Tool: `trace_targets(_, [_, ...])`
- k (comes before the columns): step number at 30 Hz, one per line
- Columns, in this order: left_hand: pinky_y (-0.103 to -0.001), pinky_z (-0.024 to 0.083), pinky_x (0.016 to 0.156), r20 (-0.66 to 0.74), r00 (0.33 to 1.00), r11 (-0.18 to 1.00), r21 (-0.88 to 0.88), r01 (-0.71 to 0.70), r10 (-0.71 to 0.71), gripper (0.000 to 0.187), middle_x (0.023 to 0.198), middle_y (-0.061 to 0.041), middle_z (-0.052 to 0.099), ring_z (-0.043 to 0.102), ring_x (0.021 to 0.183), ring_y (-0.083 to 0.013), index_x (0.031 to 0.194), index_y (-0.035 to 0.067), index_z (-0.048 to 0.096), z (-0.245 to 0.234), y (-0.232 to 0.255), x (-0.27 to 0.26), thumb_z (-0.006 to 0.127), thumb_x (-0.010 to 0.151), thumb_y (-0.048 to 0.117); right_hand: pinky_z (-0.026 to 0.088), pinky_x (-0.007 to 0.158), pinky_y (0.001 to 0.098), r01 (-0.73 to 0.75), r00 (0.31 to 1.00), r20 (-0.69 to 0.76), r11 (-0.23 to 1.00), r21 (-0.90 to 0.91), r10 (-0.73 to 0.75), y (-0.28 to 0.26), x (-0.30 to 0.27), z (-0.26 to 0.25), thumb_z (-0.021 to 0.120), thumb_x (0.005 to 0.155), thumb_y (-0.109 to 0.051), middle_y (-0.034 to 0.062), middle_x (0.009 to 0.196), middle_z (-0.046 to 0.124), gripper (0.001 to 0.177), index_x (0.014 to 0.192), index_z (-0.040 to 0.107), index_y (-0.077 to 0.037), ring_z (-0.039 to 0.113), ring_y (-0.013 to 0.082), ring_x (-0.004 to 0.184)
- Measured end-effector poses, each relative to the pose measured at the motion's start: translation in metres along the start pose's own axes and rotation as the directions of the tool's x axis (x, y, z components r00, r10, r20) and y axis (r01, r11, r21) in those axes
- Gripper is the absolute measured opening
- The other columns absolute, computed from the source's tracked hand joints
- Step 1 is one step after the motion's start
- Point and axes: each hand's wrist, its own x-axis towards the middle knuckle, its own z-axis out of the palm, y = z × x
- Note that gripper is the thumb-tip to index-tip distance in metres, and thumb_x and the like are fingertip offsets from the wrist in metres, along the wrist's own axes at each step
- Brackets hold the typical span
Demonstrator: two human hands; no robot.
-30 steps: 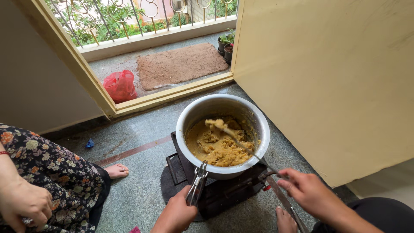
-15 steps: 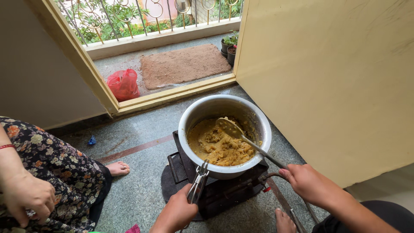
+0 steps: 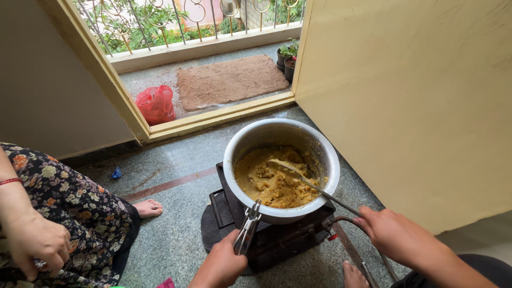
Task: The person stirs a thick yellow mixture in a pot on a floor stove, holds the pot handle with a pair of tongs, and mixes in ingredients added from a plate by another person.
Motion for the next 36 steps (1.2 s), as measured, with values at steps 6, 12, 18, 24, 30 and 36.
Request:
trace_targets(6, [-0.04, 0.055, 0.089, -0.01, 1.0, 1.0, 0.012, 0.01, -0.01, 0.042, 0.094, -0.02, 0.075, 0.074, 0.095, -0.0358, 0.119, 0.018, 0.062, 0.006, -0.011, 0.013, 0.055, 0.078, 0.011, 0.055, 0.078, 0.0475, 0.108, 0.99, -0.073, 0.982, -0.158, -0.12, 0.011, 0.01, 0.003, 0.055, 0.096, -0.037, 0.0136, 0.086, 0.072, 0.029, 0.085, 0.065, -0.012, 0.07, 0.035, 0.086])
trace_targets(12, [-0.041, 0.053, 0.091, -0.073, 0.995, 0.997, 0.045, -0.068, 0.071, 0.038, 0.094, -0.02, 0.073, 0.072, 0.097, -0.0358, 0.113, 0.018, 0.063, 0.017, -0.03, 0.031, 0.057, 0.076, 0.01, 0.06, 0.081, 0.0418, 0.033, 0.999, -0.034, 0.974, -0.224, -0.041, -0.017, 0.013, -0.044, 0.049, 0.089, -0.015, 0.0058, 0.098, 0.071, 0.032, 0.118, 0.06, -0.021, 0.074, 0.0263, 0.09])
trace_targets(18, [-0.037, 0.058, 0.081, -0.029, 0.986, 0.986, 0.004, -0.167, 0.167, 0.051, 0.078, -0.015, 0.072, 0.078, 0.082, -0.0293, 0.121, 0.024, 0.064, 0.026, -0.066, 0.061, 0.067, 0.071, 0.016, 0.061, 0.087, 0.0424, -0.104, 0.995, -0.051, 0.889, -0.447, 0.091, -0.042, 0.049, -0.093, 0.044, 0.097, -0.015, 0.0056, 0.101, 0.071, 0.023, 0.115, 0.057, -0.021, 0.073, 0.0253, 0.099])
trace_targets(24, [-0.034, 0.059, 0.076, -0.01, 0.979, 0.979, 0.012, -0.202, 0.203, 0.056, 0.072, -0.011, 0.069, 0.078, 0.075, -0.0234, 0.124, 0.026, 0.063, 0.035, -0.09, 0.084, 0.07, 0.07, 0.015, 0.062, 0.074, 0.036, 0.042, 0.999, 0.004, 0.864, -0.502, -0.046, -0.083, 0.114, -0.083, 0.057, 0.099, -0.021, 0.0054, 0.094, 0.069, 0.014, 0.108, 0.062, -0.013, 0.073, 0.0199, 0.091])
trace_targets(30, [-0.033, 0.058, 0.077, -0.016, 0.998, 0.998, 0.021, -0.054, 0.055, 0.059, 0.074, -0.012, 0.071, 0.079, 0.077, -0.0223, 0.13, 0.032, 0.064, 0.045, -0.11, 0.092, 0.066, 0.075, 0.012, 0.057, 0.079, 0.035, 0.355, 0.934, 0.172, 0.764, -0.539, -0.313, -0.131, 0.094, -0.06, 0.052, 0.101, -0.01, 0.0118, 0.102, 0.075, 0.017, 0.112, 0.064, -0.005, 0.068, 0.0231, 0.093])
trace_targets(36, [-0.034, 0.057, 0.084, -0.063, 0.977, 0.978, -0.035, -0.204, 0.202, 0.062, 0.084, -0.006, 0.077, 0.081, 0.087, -0.021, 0.13, 0.032, 0.063, 0.053, -0.128, 0.117, 0.073, 0.072, 0.012, 0.057, 0.069, 0.0381, 0.518, 0.819, 0.236, 0.498, -0.695, -0.523, -0.114, 0.068, -0.049, 0.054, 0.096, -0.008, 0.0221, 0.129, 0.061, 0.051, 0.142, 0.045, 0.012, 0.064, 0.028, 0.09])
